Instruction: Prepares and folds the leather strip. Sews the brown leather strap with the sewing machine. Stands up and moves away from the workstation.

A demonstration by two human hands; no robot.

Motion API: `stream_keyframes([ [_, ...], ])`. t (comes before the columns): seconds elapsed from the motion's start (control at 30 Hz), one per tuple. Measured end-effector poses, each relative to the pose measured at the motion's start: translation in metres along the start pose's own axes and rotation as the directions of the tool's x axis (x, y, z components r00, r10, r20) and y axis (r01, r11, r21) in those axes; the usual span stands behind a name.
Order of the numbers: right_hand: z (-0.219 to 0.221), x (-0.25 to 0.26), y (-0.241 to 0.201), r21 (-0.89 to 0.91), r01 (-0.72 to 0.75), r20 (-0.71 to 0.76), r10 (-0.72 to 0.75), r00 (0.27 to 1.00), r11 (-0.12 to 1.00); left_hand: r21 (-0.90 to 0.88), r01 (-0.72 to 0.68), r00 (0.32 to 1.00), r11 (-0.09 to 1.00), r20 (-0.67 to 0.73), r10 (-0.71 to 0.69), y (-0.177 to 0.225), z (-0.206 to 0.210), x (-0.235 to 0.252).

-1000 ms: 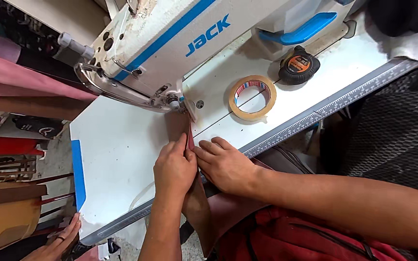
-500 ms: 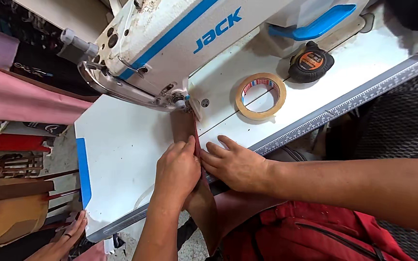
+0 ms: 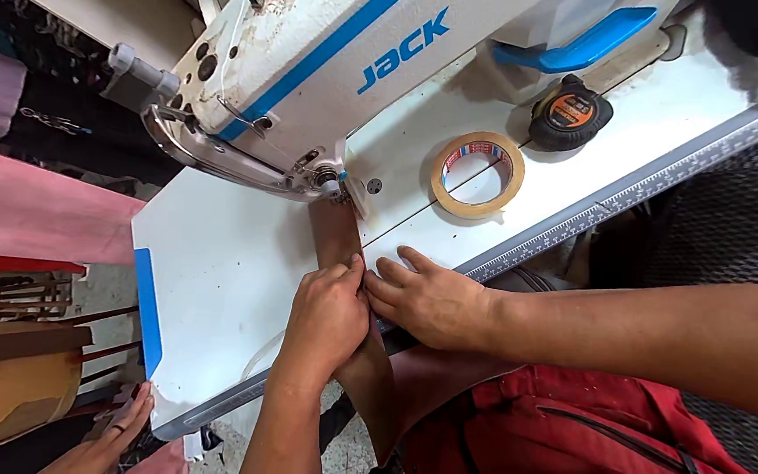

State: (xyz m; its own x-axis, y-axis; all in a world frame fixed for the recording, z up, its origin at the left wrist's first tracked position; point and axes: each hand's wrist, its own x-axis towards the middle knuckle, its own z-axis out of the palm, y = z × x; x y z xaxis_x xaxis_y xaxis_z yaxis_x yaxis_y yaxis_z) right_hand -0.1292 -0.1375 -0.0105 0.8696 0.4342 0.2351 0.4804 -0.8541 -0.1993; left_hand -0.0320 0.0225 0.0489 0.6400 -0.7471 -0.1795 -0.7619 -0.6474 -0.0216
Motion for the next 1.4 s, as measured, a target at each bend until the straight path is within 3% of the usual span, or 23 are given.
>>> stream_keyframes([
  [0.1, -0.001, -0.020, -0.010, 0.229, -0.035, -0.167, 0.075, 0.983, 0.973, -0.112, -0.006, 0.989, 0.994, 0.144, 0.022, -0.010, -0.011, 0.001],
  [0.13, 0.002, -0.033, -0.021, 0.361, -0.075, -0.223, 0.164, 0.961, 0.930, -0.162, -0.005, 0.981, 0.987, 0.193, 0.037, -0.015, -0.016, 0.004],
  [0.17, 0.006, -0.043, -0.032, 0.519, -0.149, -0.181, 0.278, 0.943, 0.842, -0.200, -0.002, 0.972, 0.980, 0.230, 0.049, -0.021, -0.020, 0.008],
  [0.2, 0.011, -0.048, -0.041, 0.674, -0.257, -0.025, 0.368, 0.929, 0.693, -0.227, -0.005, 0.967, 0.974, 0.246, 0.062, -0.026, -0.023, 0.012],
  [0.27, 0.025, -0.040, -0.050, 0.826, -0.457, 0.337, 0.359, 0.870, 0.331, -0.206, -0.055, 0.978, 0.977, 0.185, 0.095, -0.031, -0.023, 0.017],
  [0.37, 0.051, -0.016, -0.055, 0.896, -0.439, 0.394, 0.331, 0.857, 0.070, -0.105, -0.182, 0.983, 0.978, 0.003, 0.183, -0.038, -0.013, 0.023],
  [0.43, 0.052, -0.007, -0.059, 0.906, -0.409, 0.422, 0.331, 0.844, -0.112, -0.139, -0.156, 0.987, 0.978, 0.005, 0.158, -0.041, -0.011, 0.021],
  [0.53, 0.045, -0.012, -0.062, 0.803, -0.290, 0.486, 0.289, 0.825, -0.522, -0.209, -0.125, 0.992, 0.970, -0.002, 0.127, -0.042, -0.007, 0.017],
  [0.6, 0.042, -0.016, -0.065, 0.693, -0.270, 0.542, 0.237, 0.806, -0.668, -0.250, -0.144, 0.989, 0.958, -0.006, 0.147, -0.046, -0.005, 0.015],
  [0.67, 0.041, -0.018, -0.070, 0.664, -0.291, 0.555, 0.193, 0.810, -0.689, -0.277, -0.167, 0.985, 0.946, 0.004, 0.175, -0.051, -0.003, 0.013],
  [0.77, 0.045, -0.011, -0.072, 0.729, -0.317, 0.517, 0.184, 0.836, -0.607, -0.282, -0.187, 0.980, 0.941, 0.015, 0.199, -0.054, -0.004, 0.013],
  [0.87, 0.055, -0.003, -0.075, 0.846, -0.350, 0.477, 0.277, 0.834, -0.403, -0.282, -0.187, 0.981, 0.941, -0.001, 0.195, -0.053, -0.005, 0.013],
  [1.0, 0.032, -0.006, -0.084, 0.888, -0.446, 0.436, 0.521, 0.733, -0.116, -0.298, -0.185, 0.982, 0.936, -0.029, 0.184, -0.049, -0.002, 0.013],
  [1.1, 0.013, -0.015, -0.088, 0.913, -0.407, 0.275, 0.696, 0.663, 0.028, -0.288, -0.180, 0.984, 0.941, -0.041, 0.175, -0.038, 0.000, 0.012],
  [1.17, 0.014, -0.024, -0.089, 0.902, -0.428, 0.249, 0.742, 0.623, 0.057, -0.266, -0.173, 0.985, 0.948, -0.038, 0.169, -0.034, 0.003, 0.010],
  [1.23, 0.019, -0.032, -0.086, 0.884, -0.467, 0.312, 0.735, 0.601, 0.007, -0.264, -0.173, 0.985, 0.949, -0.041, 0.169, -0.037, 0.008, 0.009],
  [1.4, 0.029, -0.037, -0.089, 0.920, -0.391, 0.286, 0.705, 0.649, -0.013, -0.231, -0.227, 0.971, 0.946, 0.023, 0.238, -0.050, 0.015, 0.008],
])
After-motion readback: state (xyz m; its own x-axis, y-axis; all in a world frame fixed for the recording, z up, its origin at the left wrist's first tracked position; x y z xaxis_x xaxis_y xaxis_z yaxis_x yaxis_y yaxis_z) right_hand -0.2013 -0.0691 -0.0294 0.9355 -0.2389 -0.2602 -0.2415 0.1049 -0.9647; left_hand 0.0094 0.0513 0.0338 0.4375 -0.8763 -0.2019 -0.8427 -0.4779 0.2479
